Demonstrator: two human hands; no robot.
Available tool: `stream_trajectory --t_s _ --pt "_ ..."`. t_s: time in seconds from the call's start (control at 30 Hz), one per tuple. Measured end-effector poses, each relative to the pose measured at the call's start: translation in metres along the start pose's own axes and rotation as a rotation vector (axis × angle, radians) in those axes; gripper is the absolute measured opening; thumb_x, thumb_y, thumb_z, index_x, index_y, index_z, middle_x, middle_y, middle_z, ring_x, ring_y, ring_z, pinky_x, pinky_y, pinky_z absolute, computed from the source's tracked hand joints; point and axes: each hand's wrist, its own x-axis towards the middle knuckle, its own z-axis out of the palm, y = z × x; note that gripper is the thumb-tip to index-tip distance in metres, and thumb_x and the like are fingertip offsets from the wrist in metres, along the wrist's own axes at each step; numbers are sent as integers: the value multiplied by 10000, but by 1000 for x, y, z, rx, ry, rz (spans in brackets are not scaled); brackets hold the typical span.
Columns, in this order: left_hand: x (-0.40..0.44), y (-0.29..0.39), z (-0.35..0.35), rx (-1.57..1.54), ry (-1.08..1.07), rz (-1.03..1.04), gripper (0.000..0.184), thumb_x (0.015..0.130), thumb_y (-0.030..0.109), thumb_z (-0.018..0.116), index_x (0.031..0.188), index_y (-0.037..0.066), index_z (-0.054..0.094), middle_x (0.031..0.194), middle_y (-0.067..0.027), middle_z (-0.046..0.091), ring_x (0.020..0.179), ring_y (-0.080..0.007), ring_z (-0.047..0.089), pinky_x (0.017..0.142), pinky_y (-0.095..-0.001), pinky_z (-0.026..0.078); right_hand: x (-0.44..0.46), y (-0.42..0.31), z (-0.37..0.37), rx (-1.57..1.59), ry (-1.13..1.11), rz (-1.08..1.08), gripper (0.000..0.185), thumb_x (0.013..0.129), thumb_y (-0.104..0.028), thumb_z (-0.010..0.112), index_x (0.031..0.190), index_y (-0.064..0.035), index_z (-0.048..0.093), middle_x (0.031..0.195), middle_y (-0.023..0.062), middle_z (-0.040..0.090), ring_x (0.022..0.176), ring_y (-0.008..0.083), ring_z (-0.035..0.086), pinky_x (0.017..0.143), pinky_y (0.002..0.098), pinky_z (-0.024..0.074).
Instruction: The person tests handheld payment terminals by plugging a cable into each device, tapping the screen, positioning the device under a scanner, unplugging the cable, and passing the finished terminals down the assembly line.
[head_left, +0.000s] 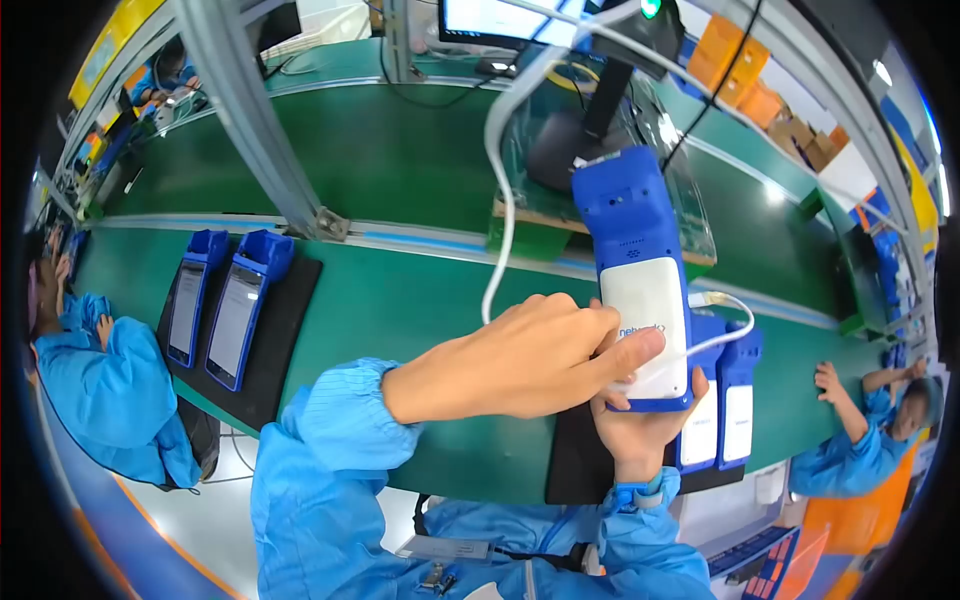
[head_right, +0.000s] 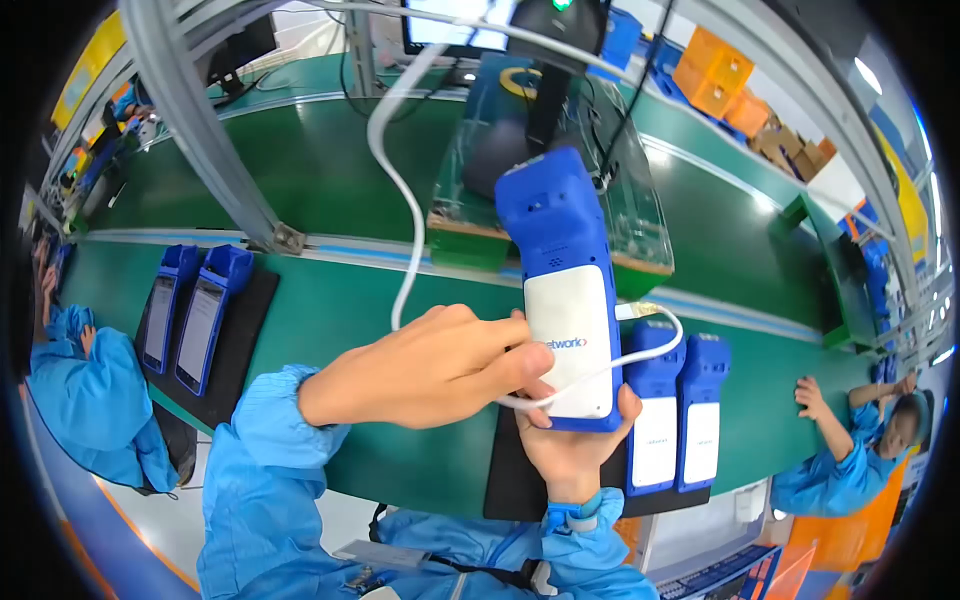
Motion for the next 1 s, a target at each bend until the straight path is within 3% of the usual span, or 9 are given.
stream_trajectory --t_s 0.1,0.13,0.27,0.37,0.5,0.6,0.67,0.9,1.0 --pt "-1 -4 -7 134 59 -97 497 961 420 391 853 -25 585 735 -214 645 665 -387 623 622 -431 493 15 0 -1 181 -54 190 793 708 -542 578 1348 -109 400 1243 100 495 732 178 486 531 272 370" --pt "0 -5 -7 219 130 -44 539 959 428 385 779 -40 582 657 -237 615 625 -413 605 608 -457 487 20 -1 -6 138 -59 180 758 712 -552 581 1320 -125 431 1143 51 526 725 168 477 532 271 357" --pt "-6 -5 -10 288 230 96 570 960 436 380 724 -42 583 603 -259 575 580 -430 584 569 -477 479 24 4 -13 273 -20 209 720 682 -573 640 1264 -178 488 1121 26 547 691 147 497 524 257 358" --pt "-8 -6 -12 271 222 143 556 962 418 383 742 -52 582 585 -257 563 558 -428 577 548 -484 473 26 7 -15 251 -20 180 712 677 -566 651 1258 -187 491 1102 24 554 665 133 506 496 242 341" --pt "-4 -12 -7 277 267 163 523 963 392 393 770 -58 577 588 -255 564 554 -424 579 539 -482 470 29 5 -16 232 -111 252 979 665 -561 663 1411 -56 282 1105 51 557 623 138 518 484 243 348" --pt "-3 -12 -7 205 207 29 490 962 374 403 797 -56 571 593 -250 570 553 -419 583 529 -477 470 31 6 -15 234 -137 242 1074 660 -557 663 1438 2 178 1114 79 553 613 149 519 483 256 354" --pt "-5 -12 -9 270 233 150 479 958 376 414 801 -50 567 593 -243 574 545 -413 584 518 -474 470 32 6 -15 224 -141 234 1067 661 -557 659 1439 -3 185 1126 93 551 613 151 522 482 260 355" --pt "-3 -10 -5 156 173 46 491 931 356 468 735 -84 563 616 -281 580 570 -420 611 532 -476 499 30 7 -14 211 -152 202 1069 653 -547 669 1446 -24 179 1213 131 529 577 140 524 459 271 356" --pt "-1 -15 -2 186 171 72 446 947 367 439 795 -36 558 595 -230 580 528 -389 583 518 -463 460 30 8 -13 246 -174 243 1080 645 -546 676 1450 -32 171 1233 131 521 566 125 518 453 266 353"
